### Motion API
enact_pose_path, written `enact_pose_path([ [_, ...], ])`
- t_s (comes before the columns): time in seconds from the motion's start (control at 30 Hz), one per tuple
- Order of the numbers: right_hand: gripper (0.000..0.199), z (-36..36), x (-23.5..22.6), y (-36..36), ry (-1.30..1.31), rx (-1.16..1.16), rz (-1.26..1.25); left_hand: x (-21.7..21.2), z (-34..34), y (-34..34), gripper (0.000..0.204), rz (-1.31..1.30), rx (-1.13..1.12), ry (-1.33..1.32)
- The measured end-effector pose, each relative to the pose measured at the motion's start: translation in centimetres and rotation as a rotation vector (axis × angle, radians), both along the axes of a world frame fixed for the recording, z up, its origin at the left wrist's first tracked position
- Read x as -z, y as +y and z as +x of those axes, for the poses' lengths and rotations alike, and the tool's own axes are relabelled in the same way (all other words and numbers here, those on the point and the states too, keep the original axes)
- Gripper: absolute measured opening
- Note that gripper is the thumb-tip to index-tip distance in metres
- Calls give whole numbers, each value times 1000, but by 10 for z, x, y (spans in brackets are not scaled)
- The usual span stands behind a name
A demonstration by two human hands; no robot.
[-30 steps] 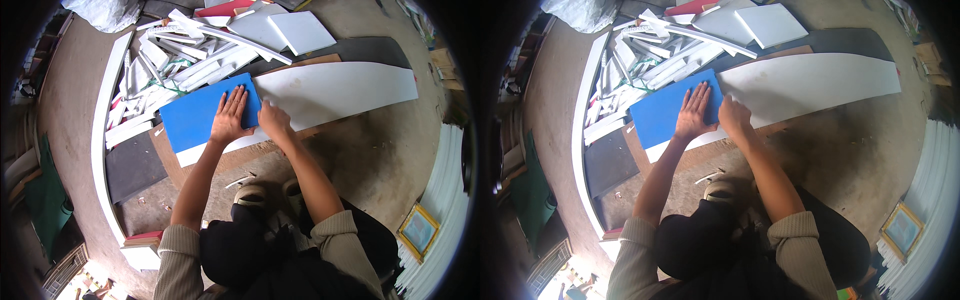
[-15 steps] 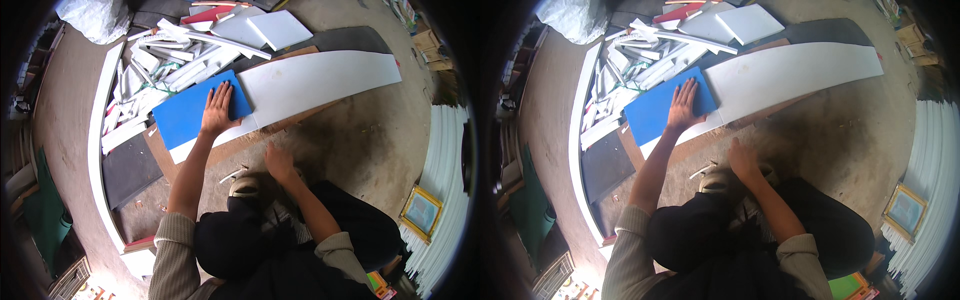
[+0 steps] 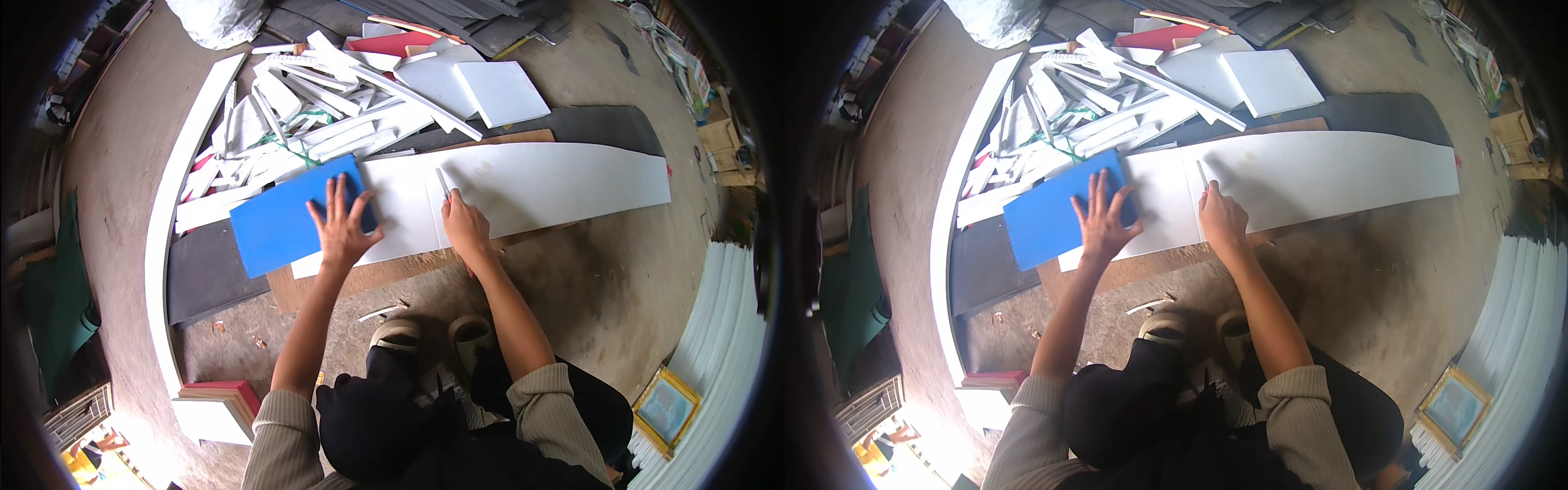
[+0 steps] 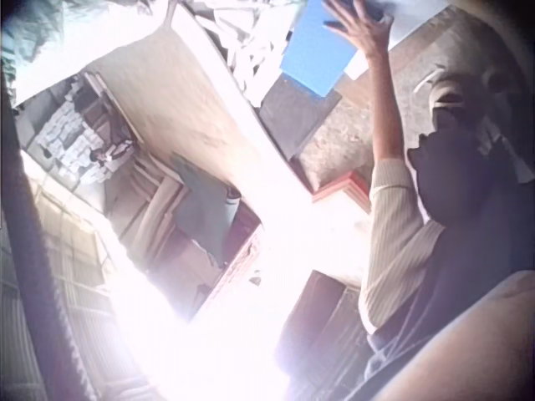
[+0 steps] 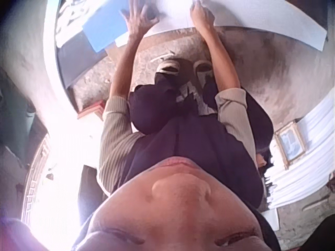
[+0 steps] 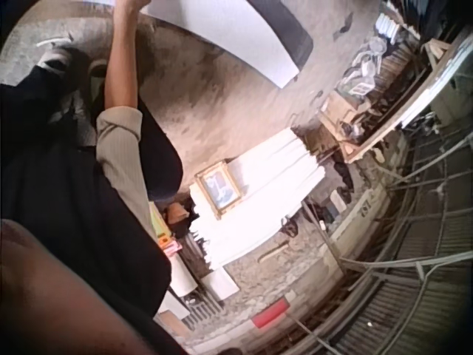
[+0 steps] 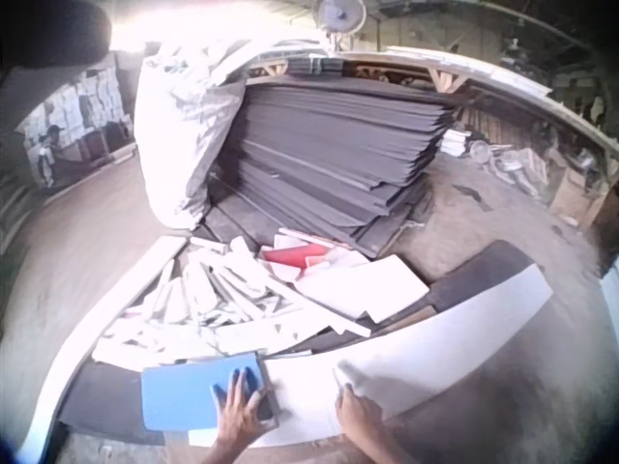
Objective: The person uses a utility knife to cut a white sheet of material, using a blue rectangular template as a guide. They repeatedly align the template, score the sheet, and remove the cut pieces.
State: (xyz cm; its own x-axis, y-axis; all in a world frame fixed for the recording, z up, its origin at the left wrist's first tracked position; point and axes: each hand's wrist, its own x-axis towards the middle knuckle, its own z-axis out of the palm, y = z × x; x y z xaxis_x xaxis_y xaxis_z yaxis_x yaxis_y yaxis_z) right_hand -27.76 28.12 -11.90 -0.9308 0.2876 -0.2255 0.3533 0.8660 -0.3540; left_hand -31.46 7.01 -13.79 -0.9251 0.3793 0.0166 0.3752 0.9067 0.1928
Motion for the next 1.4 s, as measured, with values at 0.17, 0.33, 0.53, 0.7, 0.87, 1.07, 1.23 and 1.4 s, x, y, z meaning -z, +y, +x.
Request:
enact_pose_path([
  [0.17, 20, -20, 11, -5, 94, -53, 35, -5, -6, -11, 65, 91, -171, 75],
  [0.33, 22, -37, 11, -21, 71, -60, 67, 10, -23, 44, 55, 122, 189, 75],
  [0.53, 28, -41, 13, -28, 27, -41, 106, 39, -48, 80, 48, 331, 189, 171],
  [0.7, 28, -42, 12, -31, 5, 12, 61, 37, -46, 83, 49, 341, 159, 174],
  [0.87, 22, -45, 7, -34, -66, 40, 28, 35, -48, 81, 49, 353, 162, 210],
  [1.07, 20, -53, -4, -33, -127, 9, 31, 36, -47, 82, 49, 326, 151, 214],
  [1.23, 23, -33, -2, -30, -187, 15, 12, 38, -48, 83, 48, 342, 149, 284],
  [1.4, 13, -3, -9, -33, -234, -19, 62, 38, -46, 83, 49, 325, 149, 283],
])
